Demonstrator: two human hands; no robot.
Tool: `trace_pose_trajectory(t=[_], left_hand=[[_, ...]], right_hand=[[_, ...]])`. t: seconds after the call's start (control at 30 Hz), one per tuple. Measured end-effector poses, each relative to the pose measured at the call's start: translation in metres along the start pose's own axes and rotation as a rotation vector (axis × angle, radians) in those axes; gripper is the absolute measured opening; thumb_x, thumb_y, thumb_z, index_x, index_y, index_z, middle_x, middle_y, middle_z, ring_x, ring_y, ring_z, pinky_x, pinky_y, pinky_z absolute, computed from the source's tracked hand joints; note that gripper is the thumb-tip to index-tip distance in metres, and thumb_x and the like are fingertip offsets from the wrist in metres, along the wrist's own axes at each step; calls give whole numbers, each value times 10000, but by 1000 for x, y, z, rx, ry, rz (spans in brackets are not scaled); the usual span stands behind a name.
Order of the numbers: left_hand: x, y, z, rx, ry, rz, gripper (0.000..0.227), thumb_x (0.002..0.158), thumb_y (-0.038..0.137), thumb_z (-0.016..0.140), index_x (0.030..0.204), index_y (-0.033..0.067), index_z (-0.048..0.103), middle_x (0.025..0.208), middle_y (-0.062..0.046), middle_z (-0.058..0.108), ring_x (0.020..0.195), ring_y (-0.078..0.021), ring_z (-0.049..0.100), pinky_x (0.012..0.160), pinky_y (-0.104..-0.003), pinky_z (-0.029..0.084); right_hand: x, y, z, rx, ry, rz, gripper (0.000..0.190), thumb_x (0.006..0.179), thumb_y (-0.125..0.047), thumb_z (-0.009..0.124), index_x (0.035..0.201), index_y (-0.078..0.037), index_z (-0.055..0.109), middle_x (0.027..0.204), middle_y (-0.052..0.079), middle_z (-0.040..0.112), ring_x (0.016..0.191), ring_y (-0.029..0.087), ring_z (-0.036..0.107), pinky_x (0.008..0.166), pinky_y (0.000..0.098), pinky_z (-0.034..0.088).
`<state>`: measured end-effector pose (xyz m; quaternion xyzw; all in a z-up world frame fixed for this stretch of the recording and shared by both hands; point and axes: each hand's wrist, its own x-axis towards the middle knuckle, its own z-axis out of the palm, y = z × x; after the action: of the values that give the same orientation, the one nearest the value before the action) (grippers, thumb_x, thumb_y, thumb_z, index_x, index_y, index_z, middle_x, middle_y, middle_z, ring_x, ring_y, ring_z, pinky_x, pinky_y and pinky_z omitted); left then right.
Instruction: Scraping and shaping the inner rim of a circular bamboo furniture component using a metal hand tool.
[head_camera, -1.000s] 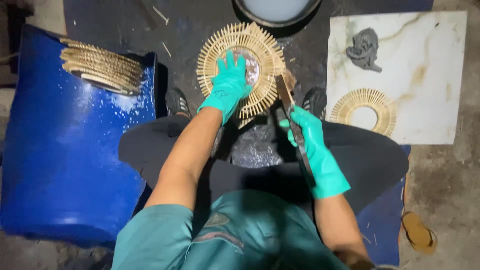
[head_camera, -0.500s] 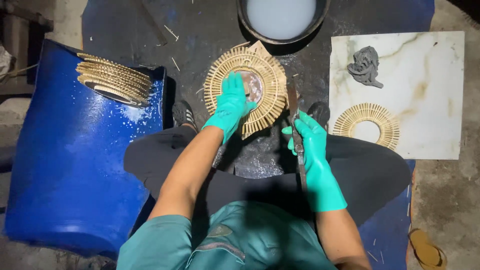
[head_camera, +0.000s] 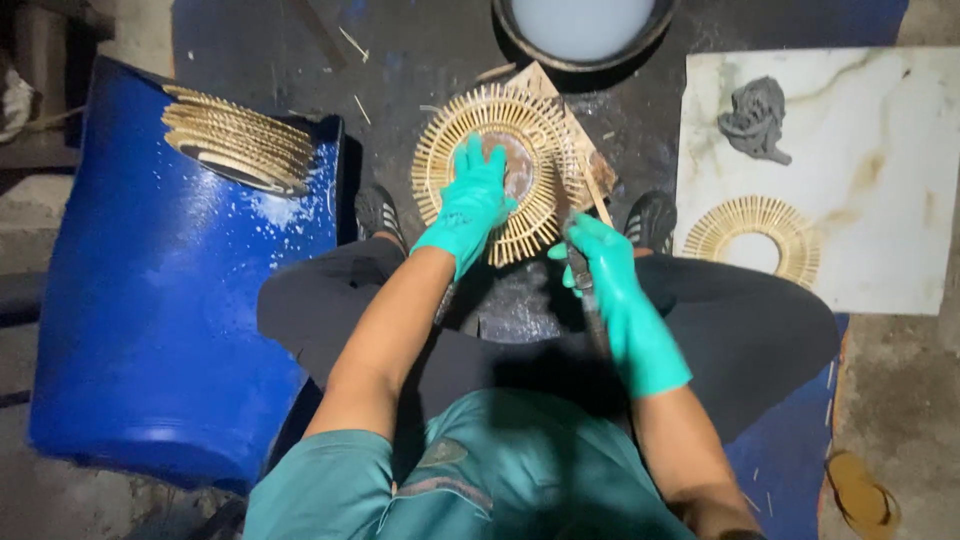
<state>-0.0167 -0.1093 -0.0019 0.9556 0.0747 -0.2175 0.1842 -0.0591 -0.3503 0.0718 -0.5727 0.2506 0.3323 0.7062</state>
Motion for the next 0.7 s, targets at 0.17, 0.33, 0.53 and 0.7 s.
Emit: trace_pose_trajectory(t=[0.17,0.33,0.53,0.7], left_hand=[[-3,16,-29,23,-73,-24,1015,770,365,852,1604,256,282,1706,-174,18,1565,-433,66,1085,-745,338],[7,7,-13,24,-90,-50,993,771,365,850,1590,280,295,1708,-143,-21,1565,-410,35,1098,-750,311],[-1,0,-29,51,-92,31,970,745,333,856,1562,267,338,1699,-157,54,1559,-422,87,1100,-712,340],[3,-1,-27,81,55,83,792,797,304,827,1488,262,442,1691,-203,205,1519,-480,245,1109,-604,430]], right_hand=[[-14,-5,-6,39,14,-23,362,1015,-226,571,1316,-36,640,853,142,713,444,158,527,369,298,398],[-6,6,-34,142,95,10,375,969,-229,566,1323,-109,595,818,137,718,415,165,502,350,302,353],[-9,5,-35,223,59,41,443,970,-229,577,1395,-112,626,767,99,693,408,136,479,339,279,326],[-9,-1,-30,135,38,-20,412,976,-233,584,1356,-84,638,740,122,688,390,168,496,322,299,330]])
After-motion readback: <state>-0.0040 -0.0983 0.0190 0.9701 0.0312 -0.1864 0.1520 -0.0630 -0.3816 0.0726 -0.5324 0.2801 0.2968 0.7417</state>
